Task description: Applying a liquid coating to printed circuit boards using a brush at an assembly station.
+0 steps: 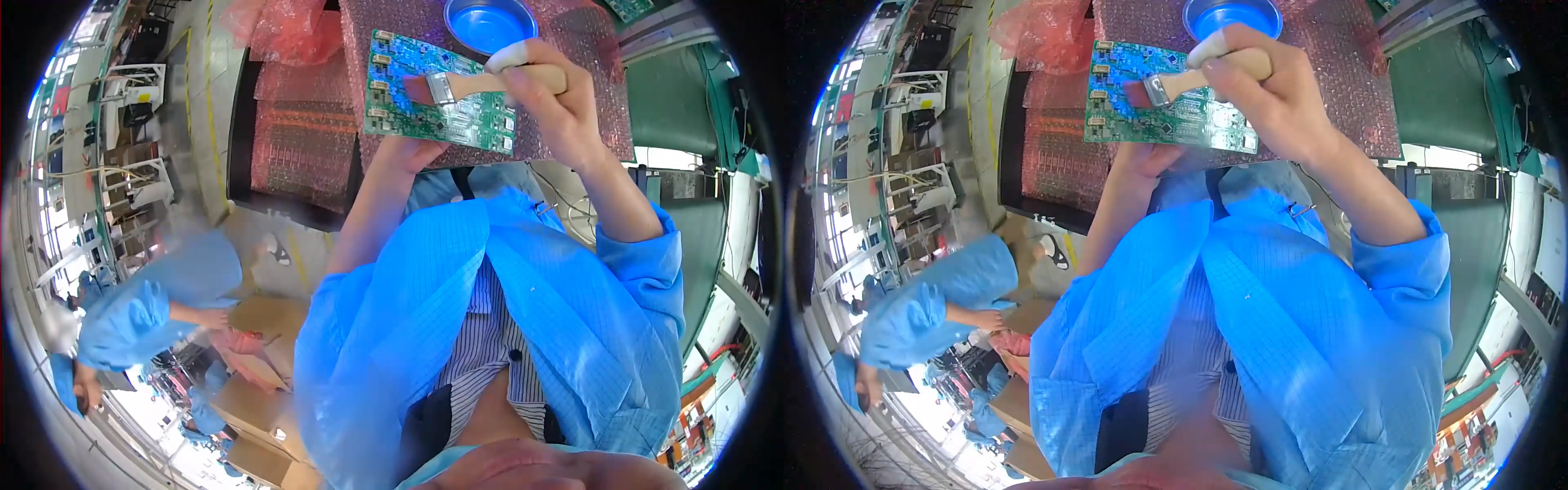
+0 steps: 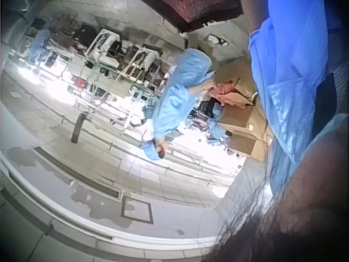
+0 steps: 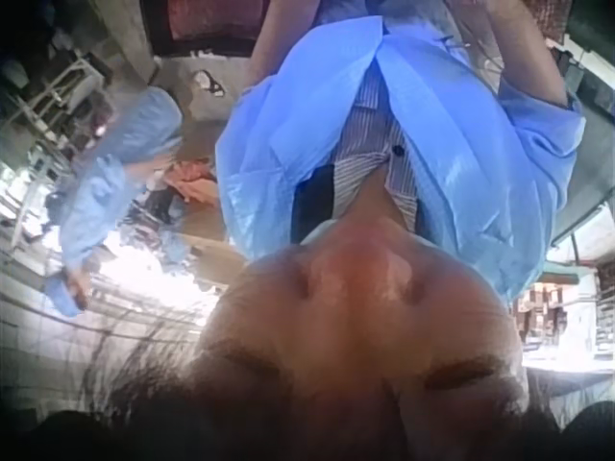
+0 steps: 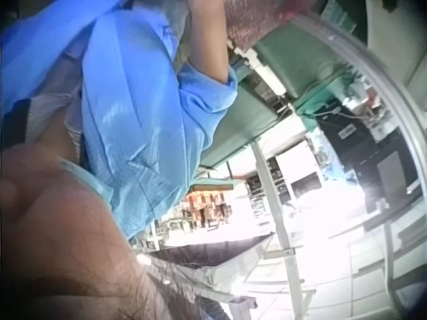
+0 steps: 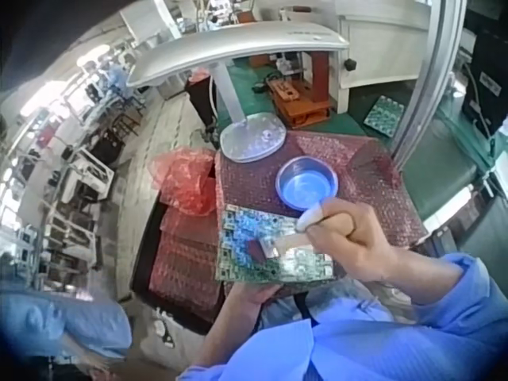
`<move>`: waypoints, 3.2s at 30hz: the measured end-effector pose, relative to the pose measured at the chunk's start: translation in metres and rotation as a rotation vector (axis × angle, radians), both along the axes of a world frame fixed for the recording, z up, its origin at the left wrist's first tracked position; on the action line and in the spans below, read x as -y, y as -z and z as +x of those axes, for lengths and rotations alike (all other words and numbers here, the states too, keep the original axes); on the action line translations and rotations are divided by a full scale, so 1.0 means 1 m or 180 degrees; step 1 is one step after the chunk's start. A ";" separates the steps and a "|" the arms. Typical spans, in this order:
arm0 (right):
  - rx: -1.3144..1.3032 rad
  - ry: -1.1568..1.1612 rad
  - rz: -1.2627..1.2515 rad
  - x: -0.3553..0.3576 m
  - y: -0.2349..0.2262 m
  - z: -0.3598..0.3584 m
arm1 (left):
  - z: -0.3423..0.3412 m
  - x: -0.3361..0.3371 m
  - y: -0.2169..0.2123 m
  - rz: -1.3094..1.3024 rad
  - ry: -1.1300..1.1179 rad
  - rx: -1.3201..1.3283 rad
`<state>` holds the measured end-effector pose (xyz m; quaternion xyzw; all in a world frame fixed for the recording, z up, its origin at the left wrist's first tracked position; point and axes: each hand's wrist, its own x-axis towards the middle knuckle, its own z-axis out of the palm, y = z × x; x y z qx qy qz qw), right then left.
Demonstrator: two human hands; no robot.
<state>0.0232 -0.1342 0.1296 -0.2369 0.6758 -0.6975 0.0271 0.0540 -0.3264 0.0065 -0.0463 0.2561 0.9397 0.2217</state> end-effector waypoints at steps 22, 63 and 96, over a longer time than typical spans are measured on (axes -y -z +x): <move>-0.2384 -0.0903 0.0521 0.019 -0.006 0.001 | 0.001 -0.002 -0.013 0.0172 0.0234 -0.0068; 0.0832 0.1776 0.0219 -0.125 0.066 -0.073 | 0.008 -0.002 0.014 0.0636 0.0390 0.0575; -0.0288 0.0041 0.0793 0.006 0.002 0.019 | -0.003 -0.017 -0.002 0.0457 0.0468 0.0086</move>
